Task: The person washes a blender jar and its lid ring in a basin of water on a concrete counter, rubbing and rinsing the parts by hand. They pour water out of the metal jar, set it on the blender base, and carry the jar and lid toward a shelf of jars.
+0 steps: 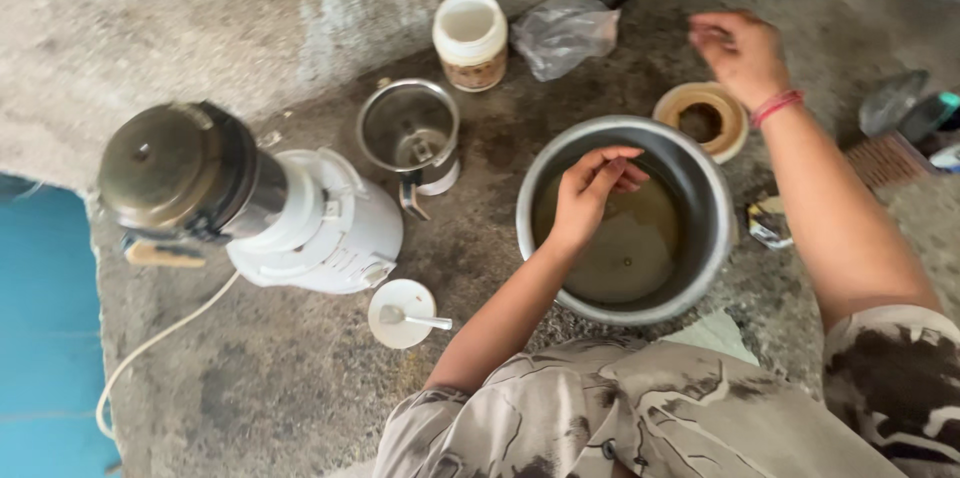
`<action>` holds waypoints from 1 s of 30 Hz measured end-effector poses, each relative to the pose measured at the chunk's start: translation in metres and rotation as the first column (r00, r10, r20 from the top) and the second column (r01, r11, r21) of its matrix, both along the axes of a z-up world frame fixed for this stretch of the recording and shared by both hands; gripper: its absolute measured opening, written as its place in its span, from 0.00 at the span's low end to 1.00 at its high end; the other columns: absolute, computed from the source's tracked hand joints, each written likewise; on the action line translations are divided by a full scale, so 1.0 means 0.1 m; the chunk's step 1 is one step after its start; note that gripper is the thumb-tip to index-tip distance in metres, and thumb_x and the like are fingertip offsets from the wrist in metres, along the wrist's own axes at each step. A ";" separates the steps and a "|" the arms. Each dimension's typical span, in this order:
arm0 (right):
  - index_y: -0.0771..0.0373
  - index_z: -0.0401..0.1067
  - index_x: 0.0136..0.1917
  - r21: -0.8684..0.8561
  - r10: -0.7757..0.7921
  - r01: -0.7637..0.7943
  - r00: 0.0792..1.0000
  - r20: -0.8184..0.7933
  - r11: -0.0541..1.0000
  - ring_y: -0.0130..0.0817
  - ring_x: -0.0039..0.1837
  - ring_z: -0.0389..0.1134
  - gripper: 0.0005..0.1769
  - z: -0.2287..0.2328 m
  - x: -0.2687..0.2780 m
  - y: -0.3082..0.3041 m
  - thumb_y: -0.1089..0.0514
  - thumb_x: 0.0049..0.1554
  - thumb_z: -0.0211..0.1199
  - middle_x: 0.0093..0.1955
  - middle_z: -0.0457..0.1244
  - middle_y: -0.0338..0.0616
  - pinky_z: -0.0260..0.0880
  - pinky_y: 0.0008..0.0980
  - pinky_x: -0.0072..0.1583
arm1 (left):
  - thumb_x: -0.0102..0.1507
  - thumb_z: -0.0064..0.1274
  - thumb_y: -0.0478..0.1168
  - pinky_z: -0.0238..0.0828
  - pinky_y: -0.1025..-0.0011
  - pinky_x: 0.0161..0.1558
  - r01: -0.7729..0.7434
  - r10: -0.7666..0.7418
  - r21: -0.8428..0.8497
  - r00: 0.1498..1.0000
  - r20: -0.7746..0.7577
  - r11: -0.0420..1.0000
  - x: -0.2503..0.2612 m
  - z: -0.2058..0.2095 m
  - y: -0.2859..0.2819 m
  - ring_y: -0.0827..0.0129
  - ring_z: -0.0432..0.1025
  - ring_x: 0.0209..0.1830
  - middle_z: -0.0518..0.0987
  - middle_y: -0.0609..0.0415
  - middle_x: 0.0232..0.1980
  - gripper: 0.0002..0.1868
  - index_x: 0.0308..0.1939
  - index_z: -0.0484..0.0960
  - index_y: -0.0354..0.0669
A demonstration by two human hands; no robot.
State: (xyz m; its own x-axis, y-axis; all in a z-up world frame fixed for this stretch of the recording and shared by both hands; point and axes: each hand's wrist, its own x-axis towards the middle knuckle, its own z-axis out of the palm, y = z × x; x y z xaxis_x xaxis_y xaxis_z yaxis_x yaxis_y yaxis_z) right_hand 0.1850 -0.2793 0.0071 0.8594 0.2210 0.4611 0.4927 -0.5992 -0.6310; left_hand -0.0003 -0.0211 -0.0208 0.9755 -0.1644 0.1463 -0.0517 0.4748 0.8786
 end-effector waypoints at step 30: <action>0.60 0.77 0.48 -0.501 0.333 -0.075 0.829 0.449 0.862 0.40 0.52 0.69 0.19 1.62 -1.46 1.25 0.44 0.57 0.77 0.46 0.70 0.42 0.65 0.44 0.63 | 0.72 0.41 0.43 0.74 0.69 0.49 -0.159 0.092 -0.211 0.950 -0.298 0.964 0.18 -0.30 0.16 0.66 0.77 0.45 0.84 0.47 0.49 0.16 0.55 0.78 0.36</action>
State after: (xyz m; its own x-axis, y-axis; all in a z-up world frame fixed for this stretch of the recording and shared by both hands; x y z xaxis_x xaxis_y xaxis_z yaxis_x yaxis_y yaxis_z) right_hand 0.0395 -0.1541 0.1695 0.4408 0.6528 0.6161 0.8028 -0.5938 0.0549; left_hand 0.0182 -0.0050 -0.0513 0.9923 -0.0325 -0.1193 0.1101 0.6712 0.7331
